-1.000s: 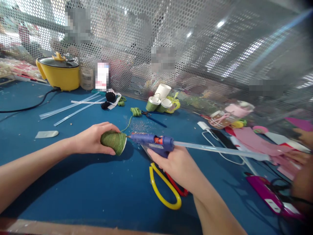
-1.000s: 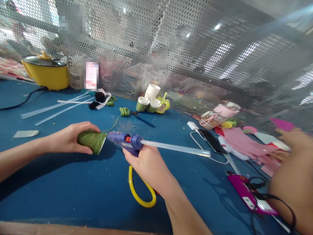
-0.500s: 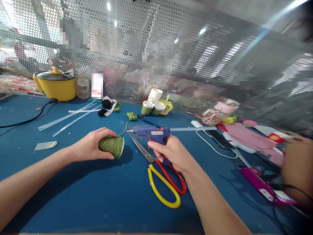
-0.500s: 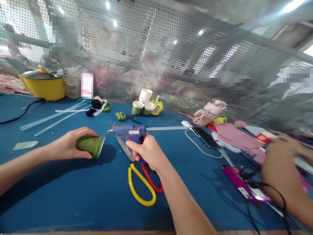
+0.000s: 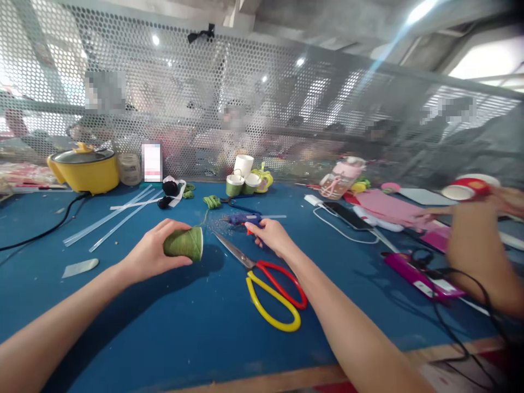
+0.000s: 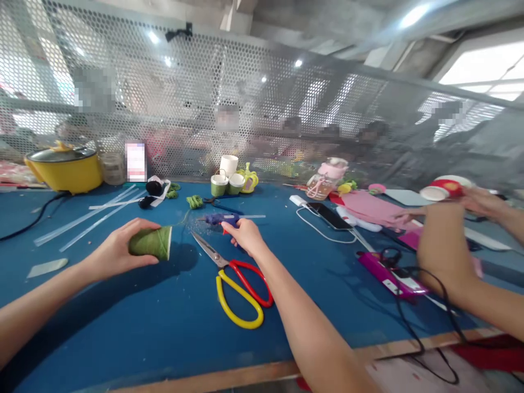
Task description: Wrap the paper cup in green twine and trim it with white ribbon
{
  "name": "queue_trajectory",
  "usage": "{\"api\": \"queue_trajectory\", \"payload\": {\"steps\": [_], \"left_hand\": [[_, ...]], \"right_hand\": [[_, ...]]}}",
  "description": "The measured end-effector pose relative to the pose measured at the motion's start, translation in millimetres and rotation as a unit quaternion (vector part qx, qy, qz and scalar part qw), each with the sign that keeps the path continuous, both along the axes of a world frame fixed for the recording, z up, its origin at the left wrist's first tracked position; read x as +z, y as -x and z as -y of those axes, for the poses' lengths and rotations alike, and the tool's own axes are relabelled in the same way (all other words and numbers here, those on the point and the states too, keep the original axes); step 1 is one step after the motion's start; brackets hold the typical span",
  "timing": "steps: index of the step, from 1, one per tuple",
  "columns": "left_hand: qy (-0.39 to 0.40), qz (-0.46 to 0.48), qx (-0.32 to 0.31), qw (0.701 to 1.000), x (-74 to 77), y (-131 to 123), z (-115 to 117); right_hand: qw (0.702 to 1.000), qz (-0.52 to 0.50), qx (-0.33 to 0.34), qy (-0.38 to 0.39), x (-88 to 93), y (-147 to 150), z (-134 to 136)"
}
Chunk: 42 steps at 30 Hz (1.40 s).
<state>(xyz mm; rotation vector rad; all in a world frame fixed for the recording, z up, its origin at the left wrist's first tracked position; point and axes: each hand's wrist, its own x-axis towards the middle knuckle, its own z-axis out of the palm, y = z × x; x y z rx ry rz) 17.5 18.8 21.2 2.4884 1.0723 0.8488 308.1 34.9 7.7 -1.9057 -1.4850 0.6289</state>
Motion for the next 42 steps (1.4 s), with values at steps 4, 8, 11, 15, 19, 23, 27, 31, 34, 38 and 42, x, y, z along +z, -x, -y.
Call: {"api": "queue_trajectory", "payload": {"steps": [4, 8, 11, 15, 19, 23, 27, 31, 34, 38, 42], "left_hand": [[-0.009, 0.008, 0.0, 1.0, -2.1, 0.2, -0.6], [-0.034, 0.016, -0.013, 0.999, -4.7, -0.4, 0.2], [-0.071, 0.012, -0.051, 0.996, -4.7, -1.7, 3.2], [-0.123, -0.009, -0.104, 0.987, -3.9, -3.5, 8.3], [-0.132, -0.018, -0.128, 0.983, -4.5, -4.4, 9.7], [-0.102, -0.021, -0.126, 0.987, -4.4, -4.7, 8.5], [-0.044, -0.009, -0.092, 0.995, -3.7, -5.6, 7.9], [0.009, 0.0, -0.064, 0.998, -3.2, -7.2, 8.7], [0.044, -0.006, -0.061, 0.997, -1.5, -8.2, 10.6], [0.066, -0.023, -0.073, 0.995, 0.4, -8.6, 12.4], [0.062, -0.029, -0.096, 0.993, 0.8, -8.2, 12.5]], "right_hand": [[0.995, 0.089, -0.012, -0.043, 5.7, 1.7, 0.2], [0.986, 0.117, 0.049, -0.105, 27.1, 25.7, 10.4], [0.978, 0.084, 0.163, -0.097, 44.1, 52.3, 19.1], [0.964, -0.03, 0.262, 0.002, 50.7, 78.3, 20.3], [0.933, -0.196, 0.299, 0.037, 40.3, 91.1, 14.8], [0.901, -0.345, 0.264, -0.011, 30.5, 95.8, 13.5], [0.889, -0.389, 0.233, -0.064, 30.5, 90.2, 14.8], [0.897, -0.374, 0.205, -0.112, 34.7, 81.2, 15.4], [0.906, -0.347, 0.202, -0.135, 35.9, 78.7, 15.4], [0.916, -0.307, 0.209, -0.154, 34.2, 79.5, 14.5], [0.924, -0.278, 0.211, -0.157, 30.7, 79.5, 12.2]]}}
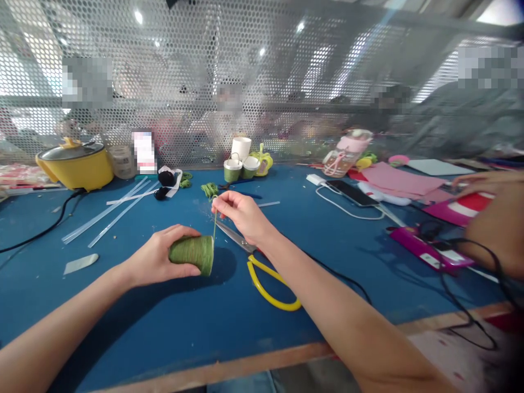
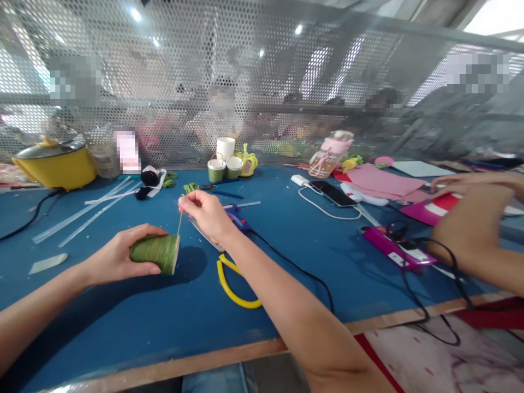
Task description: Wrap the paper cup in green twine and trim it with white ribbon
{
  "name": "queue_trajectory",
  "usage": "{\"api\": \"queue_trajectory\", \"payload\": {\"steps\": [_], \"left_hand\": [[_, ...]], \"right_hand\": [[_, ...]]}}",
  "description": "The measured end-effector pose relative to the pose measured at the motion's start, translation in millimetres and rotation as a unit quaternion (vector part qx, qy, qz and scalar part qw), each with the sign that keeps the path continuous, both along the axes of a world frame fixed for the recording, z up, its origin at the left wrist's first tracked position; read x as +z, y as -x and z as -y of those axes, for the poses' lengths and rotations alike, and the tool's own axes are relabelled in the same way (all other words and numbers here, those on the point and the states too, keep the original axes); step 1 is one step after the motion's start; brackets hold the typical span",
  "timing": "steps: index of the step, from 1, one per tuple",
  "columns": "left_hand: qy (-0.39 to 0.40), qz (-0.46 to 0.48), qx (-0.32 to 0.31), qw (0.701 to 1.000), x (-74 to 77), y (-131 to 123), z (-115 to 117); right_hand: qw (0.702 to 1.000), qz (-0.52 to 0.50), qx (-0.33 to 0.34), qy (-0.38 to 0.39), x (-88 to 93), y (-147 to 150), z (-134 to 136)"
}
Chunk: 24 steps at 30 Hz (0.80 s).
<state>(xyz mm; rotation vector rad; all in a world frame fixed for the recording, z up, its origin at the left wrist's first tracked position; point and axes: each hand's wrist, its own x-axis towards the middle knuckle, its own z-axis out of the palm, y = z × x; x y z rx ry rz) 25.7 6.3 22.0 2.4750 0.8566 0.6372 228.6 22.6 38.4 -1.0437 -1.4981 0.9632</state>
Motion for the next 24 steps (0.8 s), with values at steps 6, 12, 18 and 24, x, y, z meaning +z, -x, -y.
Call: {"api": "queue_trajectory", "payload": {"steps": [6, 12, 18, 24], "left_hand": [[-0.018, 0.014, -0.026, 0.999, 2.0, 1.2, 1.1], [-0.045, 0.028, -0.037, 0.998, 3.2, 1.6, 1.5], [-0.061, 0.046, -0.046, 0.996, 4.3, 2.1, 2.0], [-0.082, 0.076, -0.049, 0.993, 5.6, 1.8, 2.8]], "right_hand": [[0.999, 0.046, -0.009, 0.014, -3.2, -0.9, -0.7], [0.997, 0.072, -0.014, 0.035, -4.3, 0.3, 1.0], [0.993, 0.098, -0.013, 0.07, -1.8, 2.7, 5.1], [0.989, 0.131, -0.01, 0.074, -5.3, 2.9, 5.7]]}}
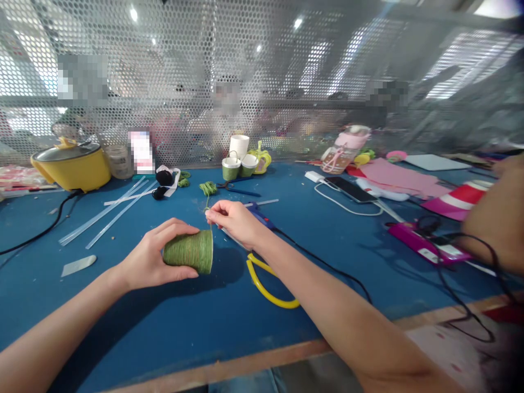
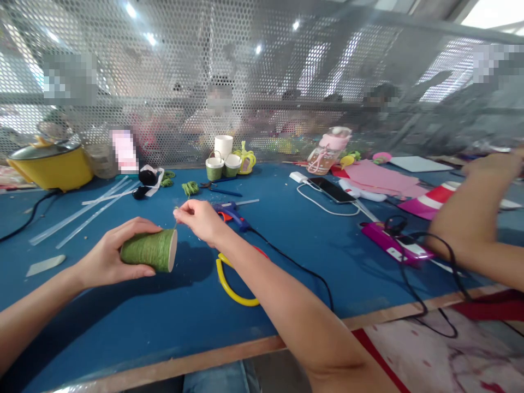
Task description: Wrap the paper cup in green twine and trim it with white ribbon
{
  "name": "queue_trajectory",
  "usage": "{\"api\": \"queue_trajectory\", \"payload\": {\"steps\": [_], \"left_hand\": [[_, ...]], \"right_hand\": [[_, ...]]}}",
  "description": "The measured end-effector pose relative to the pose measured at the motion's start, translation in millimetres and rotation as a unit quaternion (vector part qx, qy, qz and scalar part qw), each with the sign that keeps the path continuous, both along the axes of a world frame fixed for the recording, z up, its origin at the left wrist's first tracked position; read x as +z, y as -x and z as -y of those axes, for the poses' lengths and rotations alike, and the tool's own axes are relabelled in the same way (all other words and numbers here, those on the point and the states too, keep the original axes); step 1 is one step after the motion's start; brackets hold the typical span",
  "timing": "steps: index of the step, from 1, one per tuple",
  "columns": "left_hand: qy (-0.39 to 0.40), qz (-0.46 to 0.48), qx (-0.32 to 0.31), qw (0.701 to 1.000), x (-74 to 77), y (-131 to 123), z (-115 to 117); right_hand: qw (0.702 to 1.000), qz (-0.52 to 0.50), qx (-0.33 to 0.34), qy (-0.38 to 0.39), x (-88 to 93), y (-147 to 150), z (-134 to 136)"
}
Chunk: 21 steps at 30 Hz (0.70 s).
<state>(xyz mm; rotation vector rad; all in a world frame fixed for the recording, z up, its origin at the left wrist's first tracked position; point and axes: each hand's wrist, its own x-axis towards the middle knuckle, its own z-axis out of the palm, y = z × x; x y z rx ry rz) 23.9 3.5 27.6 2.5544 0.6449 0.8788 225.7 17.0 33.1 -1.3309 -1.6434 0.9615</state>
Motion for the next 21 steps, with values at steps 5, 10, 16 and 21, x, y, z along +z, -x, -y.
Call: {"api": "queue_trajectory", "payload": {"steps": [5, 10, 16, 21], "left_hand": [[-0.019, 0.02, -0.001, 1.0, -0.9, 0.3, -0.4], [-0.027, 0.025, -0.002, 0.999, -2.3, 0.8, -1.2], [-0.04, 0.034, 0.014, 0.999, -3.9, 1.1, -1.6], [-0.037, 0.046, 0.018, 0.998, -5.1, 0.0, -1.0]], "right_hand": [[1.0, 0.009, 0.007, 0.014, -0.8, 2.4, 2.0], [0.999, 0.017, 0.017, 0.022, -4.2, 1.2, 1.0], [0.998, -0.024, 0.026, 0.049, -8.1, 2.4, -0.4], [0.996, -0.035, 0.032, 0.077, -9.6, 5.1, -3.5]]}}
